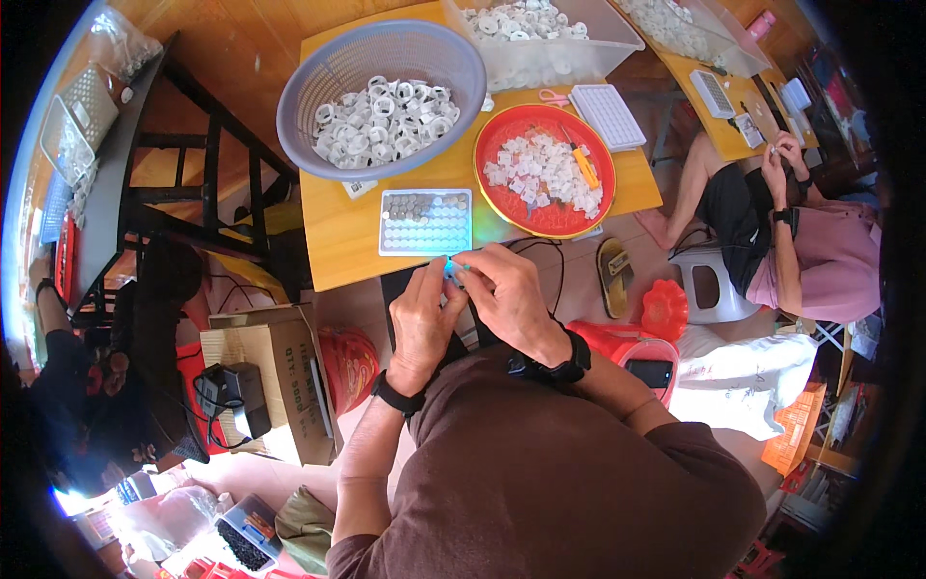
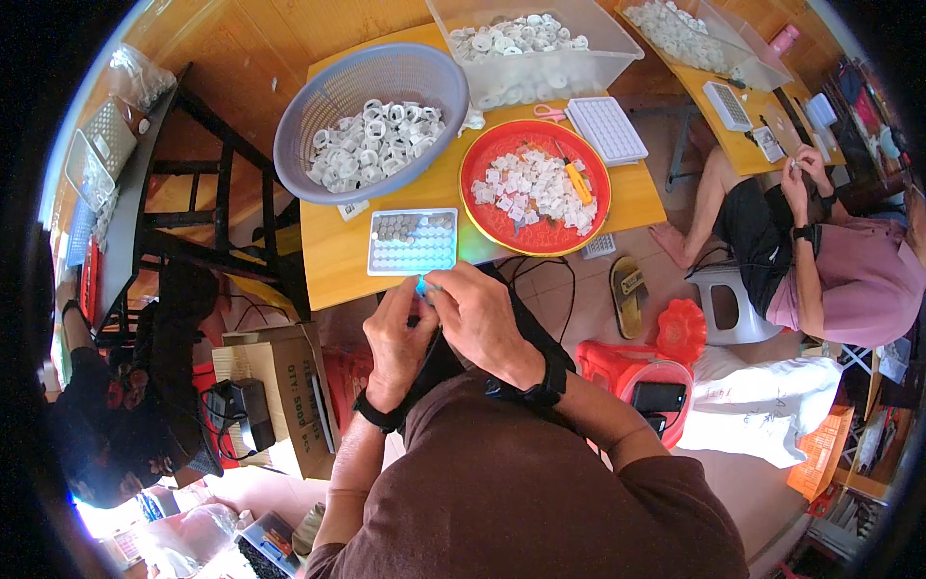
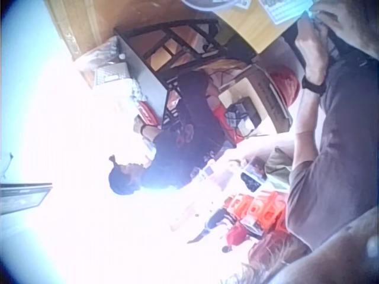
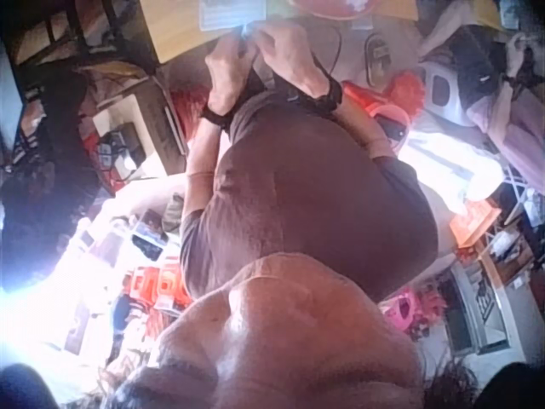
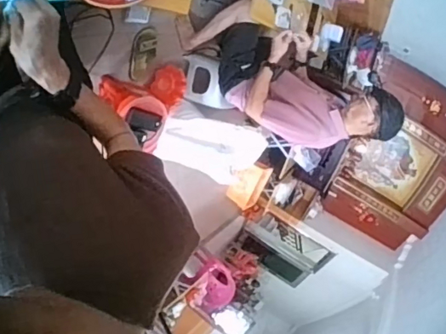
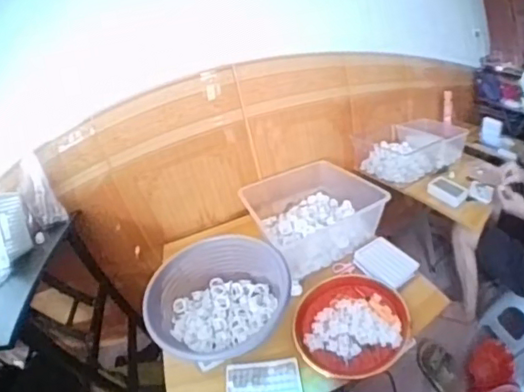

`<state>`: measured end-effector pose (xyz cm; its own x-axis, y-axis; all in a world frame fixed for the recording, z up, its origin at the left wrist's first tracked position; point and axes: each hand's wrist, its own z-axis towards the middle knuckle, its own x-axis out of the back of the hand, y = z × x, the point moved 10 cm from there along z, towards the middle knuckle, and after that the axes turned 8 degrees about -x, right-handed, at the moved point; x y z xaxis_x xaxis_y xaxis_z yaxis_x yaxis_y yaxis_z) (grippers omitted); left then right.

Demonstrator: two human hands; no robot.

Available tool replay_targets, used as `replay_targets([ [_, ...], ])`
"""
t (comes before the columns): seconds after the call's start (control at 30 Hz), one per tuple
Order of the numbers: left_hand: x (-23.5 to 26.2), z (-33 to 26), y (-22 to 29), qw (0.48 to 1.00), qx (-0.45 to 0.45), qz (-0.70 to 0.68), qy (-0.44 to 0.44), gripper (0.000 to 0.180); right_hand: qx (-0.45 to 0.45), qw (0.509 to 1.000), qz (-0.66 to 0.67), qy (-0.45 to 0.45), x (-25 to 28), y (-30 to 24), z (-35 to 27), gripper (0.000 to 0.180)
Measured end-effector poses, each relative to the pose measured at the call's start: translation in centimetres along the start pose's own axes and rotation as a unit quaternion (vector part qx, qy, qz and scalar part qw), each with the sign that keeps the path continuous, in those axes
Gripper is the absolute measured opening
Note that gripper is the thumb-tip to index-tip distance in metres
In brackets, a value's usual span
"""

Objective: Assembling small components into a circular frame.

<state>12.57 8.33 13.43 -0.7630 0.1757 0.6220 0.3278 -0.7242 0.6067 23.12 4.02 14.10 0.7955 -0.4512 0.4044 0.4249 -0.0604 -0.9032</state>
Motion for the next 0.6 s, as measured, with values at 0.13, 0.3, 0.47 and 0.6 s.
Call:
replay_targets([
  [0.13, 0.6, 0.6, -1.1, 0.992, 0.061, -0.107, 0.025, 0.028, -0.026, 0.998, 0.053, 0.018, 0.3, 1.3, 0.1, 0.015],
  [0.3, -1.6, -1.0, -4.4, 0.883, 0.226, -0.405, 0.075, 0.020, -0.014, 0.993, 0.110, 0.039, 0.6, 1.4, 0.4, 0.016],
  [0.47, -2.8, -1.7, -5.3, 0.802, 0.306, -0.504, 0.095, 0.021, 0.024, 0.997, 0.059, 0.052, 0.6, 0.8, 0.7, 0.014],
  [0.6, -3.2, -1.7, -6.4, 0.759, 0.325, -0.553, 0.115, 0.021, 0.003, 0.997, 0.058, 0.041, -0.1, 0.7, 1.3, 0.012],
])
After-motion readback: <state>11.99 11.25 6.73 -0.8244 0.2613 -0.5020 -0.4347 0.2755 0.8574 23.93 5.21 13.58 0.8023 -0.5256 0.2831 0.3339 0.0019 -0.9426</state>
